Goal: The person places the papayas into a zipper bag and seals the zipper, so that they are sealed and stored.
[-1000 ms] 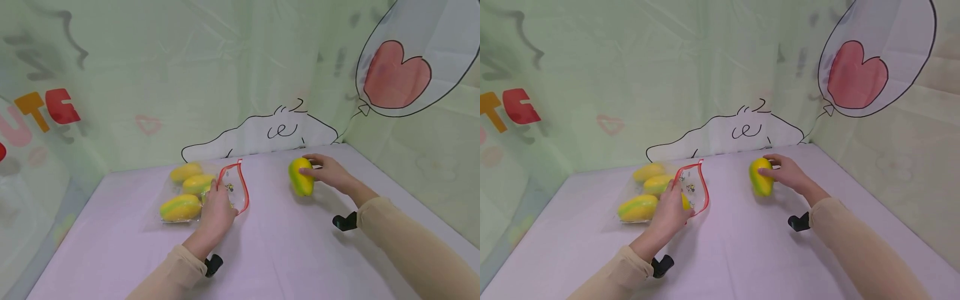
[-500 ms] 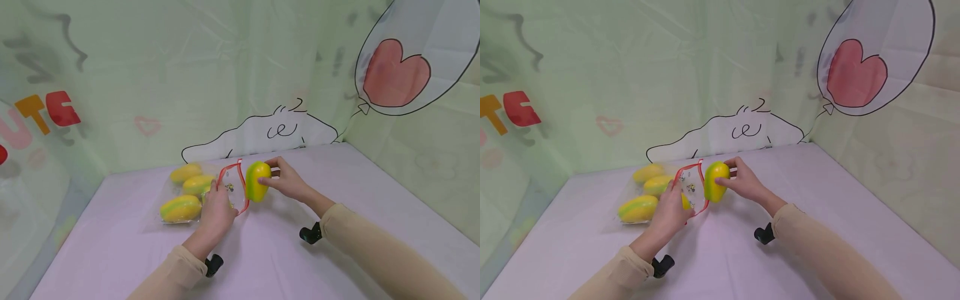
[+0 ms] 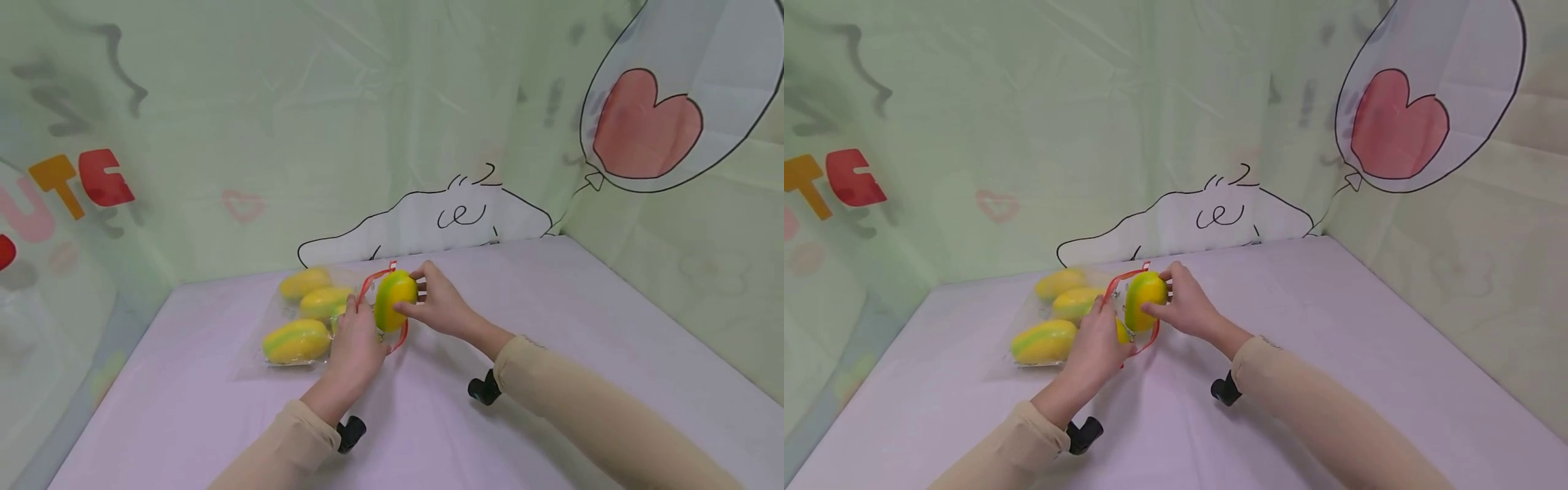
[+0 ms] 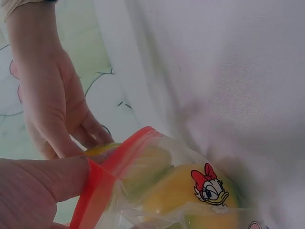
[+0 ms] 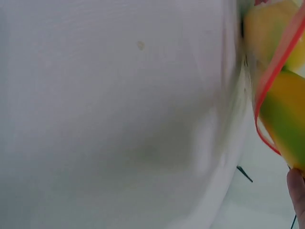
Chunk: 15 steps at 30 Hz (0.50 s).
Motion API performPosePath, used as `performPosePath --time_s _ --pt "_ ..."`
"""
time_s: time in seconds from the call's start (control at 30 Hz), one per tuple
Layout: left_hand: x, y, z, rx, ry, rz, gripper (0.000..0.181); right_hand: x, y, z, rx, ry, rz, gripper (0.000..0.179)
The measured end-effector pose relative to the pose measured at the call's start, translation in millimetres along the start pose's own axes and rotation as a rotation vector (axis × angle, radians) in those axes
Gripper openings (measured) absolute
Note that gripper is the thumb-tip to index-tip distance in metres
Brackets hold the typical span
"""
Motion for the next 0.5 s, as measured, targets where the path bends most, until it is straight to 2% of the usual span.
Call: performPosePath --time_s 0.13,0.23,0.33,0.5 --pt "-0.4 1.1 1.5 -0.005 0.012 0.012 0.091 8.9 2.6 5.5 -0.01 -0.061 -0.053 0.055" --pt "-1.0 0.9 1.1 -0.013 0.02 0.025 0.09 12.8 4.1 8.4 -0.014 -0.093 -0.052 0.057" --pt "-1.4 0.9 0.9 -0.02 0.038 0.041 0.089 13.6 5.3 11.0 -0.026 -0.133 -0.023 0.059" --pt "-2.3 0.9 2.1 -0.022 0.086 0.065 0.086 8.8 9.4 15.4 -0.056 -0.163 0.093 0.062"
Point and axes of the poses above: each hand's wrist, its own y-axis towards the middle knuckle, its own z-axis out of the palm, x = y × z, the point moved 6 cm from there along y, towards the middle knuckle, and after that the axes turned 4 degrees about -y, right-handed, at the moved point
